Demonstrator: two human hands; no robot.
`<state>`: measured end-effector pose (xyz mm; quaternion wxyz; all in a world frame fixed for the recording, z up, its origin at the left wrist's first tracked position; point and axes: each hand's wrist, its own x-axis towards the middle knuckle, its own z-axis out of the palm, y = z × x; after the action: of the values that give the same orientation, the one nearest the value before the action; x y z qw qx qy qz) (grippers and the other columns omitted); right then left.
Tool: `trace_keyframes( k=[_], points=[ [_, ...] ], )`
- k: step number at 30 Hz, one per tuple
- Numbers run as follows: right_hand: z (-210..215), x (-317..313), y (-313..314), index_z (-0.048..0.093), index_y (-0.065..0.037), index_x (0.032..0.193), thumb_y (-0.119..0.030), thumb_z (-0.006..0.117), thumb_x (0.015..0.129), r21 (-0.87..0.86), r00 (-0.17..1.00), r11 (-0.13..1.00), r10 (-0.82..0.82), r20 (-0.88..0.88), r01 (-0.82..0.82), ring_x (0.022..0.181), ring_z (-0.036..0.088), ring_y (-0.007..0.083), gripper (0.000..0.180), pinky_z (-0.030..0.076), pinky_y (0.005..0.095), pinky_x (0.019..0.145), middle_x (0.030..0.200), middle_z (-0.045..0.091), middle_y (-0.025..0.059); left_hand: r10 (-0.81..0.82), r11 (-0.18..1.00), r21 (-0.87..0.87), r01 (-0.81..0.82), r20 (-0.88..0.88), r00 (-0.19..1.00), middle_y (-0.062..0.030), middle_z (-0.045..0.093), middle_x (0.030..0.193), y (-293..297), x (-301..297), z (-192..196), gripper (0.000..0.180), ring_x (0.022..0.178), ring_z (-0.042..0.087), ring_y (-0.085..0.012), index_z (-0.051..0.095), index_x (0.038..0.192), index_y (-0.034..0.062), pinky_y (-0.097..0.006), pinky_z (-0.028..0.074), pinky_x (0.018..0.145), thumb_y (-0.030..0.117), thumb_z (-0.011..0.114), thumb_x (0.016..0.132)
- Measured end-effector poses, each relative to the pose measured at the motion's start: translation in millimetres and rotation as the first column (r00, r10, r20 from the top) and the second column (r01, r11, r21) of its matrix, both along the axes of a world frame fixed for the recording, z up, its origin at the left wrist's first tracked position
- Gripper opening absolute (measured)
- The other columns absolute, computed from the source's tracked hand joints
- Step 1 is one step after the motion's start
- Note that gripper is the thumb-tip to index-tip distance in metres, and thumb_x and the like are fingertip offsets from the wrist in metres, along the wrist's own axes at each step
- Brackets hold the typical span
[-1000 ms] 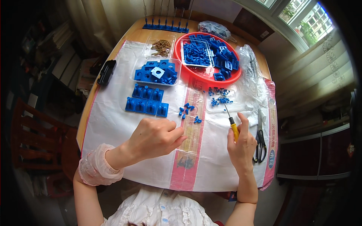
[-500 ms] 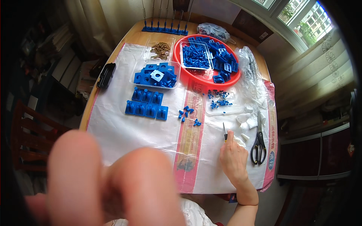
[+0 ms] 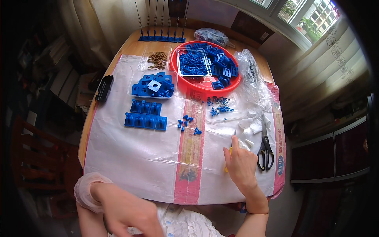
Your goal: The recorder is using a screwdriver to assemble various blue plastic components at a table.
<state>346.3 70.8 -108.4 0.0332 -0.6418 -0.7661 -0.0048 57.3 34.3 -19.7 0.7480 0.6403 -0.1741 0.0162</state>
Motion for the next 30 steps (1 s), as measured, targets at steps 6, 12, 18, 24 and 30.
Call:
trace_keyframes(
  k=[6,12,18,24,30],
  points=[
    [1,-28,-3,0.067,-0.005,0.103,-0.006,0.067,0.089,0.040,0.666,0.885,0.378,-0.644,-0.464,0.056,0.063,0.0217,0.014,0.047,0.0309,0.053,0.066,0.063,0.0071,0.434,0.052,0.972,-0.230,0.185,0.882,-0.0048,0.058,0.067,-72,101,-85,0.014,0.060,0.060,-0.0189,0.060,0.072,0.0061,-0.033,0.040,0.052,0.018,0.064,0.077],
    [-20,-36,-16,0.066,-0.002,0.112,0.000,0.064,0.090,-0.098,0.260,0.660,0.153,-0.953,-0.745,0.080,0.063,0.0164,0.022,0.049,0.0272,0.066,0.100,0.067,0.0101,0.197,-0.019,0.985,-0.171,0.171,0.965,-0.0035,0.059,0.067,-117,221,-147,0.010,0.061,0.060,-0.0176,0.064,0.075,0.0079,-0.032,0.039,0.051,0.018,0.064,0.077],
    [-21,-41,-23,0.059,0.001,0.122,-0.013,0.057,0.099,-0.137,0.091,0.438,-0.125,-0.988,-0.889,0.096,0.056,0.0114,0.027,0.046,0.0274,0.079,0.104,0.062,0.0065,0.129,-0.040,0.999,-0.011,0.016,0.992,-0.0033,0.061,0.068,-136,279,-143,0.010,0.062,0.061,-0.0184,0.066,0.077,0.0087,-0.033,0.040,0.051,0.019,0.064,0.077],
    [-36,-36,-24,0.060,0.002,0.107,-0.010,0.057,0.098,-0.081,0.013,0.422,-0.161,-0.987,-0.903,0.094,0.055,0.0112,0.015,0.045,0.0270,0.079,0.097,0.060,0.0048,0.097,-0.059,0.996,0.061,-0.056,0.994,-0.0032,0.063,0.069,-138,303,-136,0.010,0.064,0.063,-0.0191,0.068,0.079,0.0095,-0.033,0.040,0.051,0.019,0.065,0.078],
    [-39,-42,-29,0.060,0.002,0.098,-0.001,0.060,0.094,-0.155,0.001,0.576,-0.258,-0.966,-0.803,0.085,0.055,0.0069,0.005,0.046,0.0235,0.073,0.093,0.060,0.0028,0.102,-0.066,0.993,0.101,-0.094,0.990,-0.0030,0.065,0.071,-137,311,-134,0.011,0.065,0.064,-0.0198,0.070,0.081,0.0102,-0.034,0.041,0.051,0.020,0.065,0.078]
  ],
)
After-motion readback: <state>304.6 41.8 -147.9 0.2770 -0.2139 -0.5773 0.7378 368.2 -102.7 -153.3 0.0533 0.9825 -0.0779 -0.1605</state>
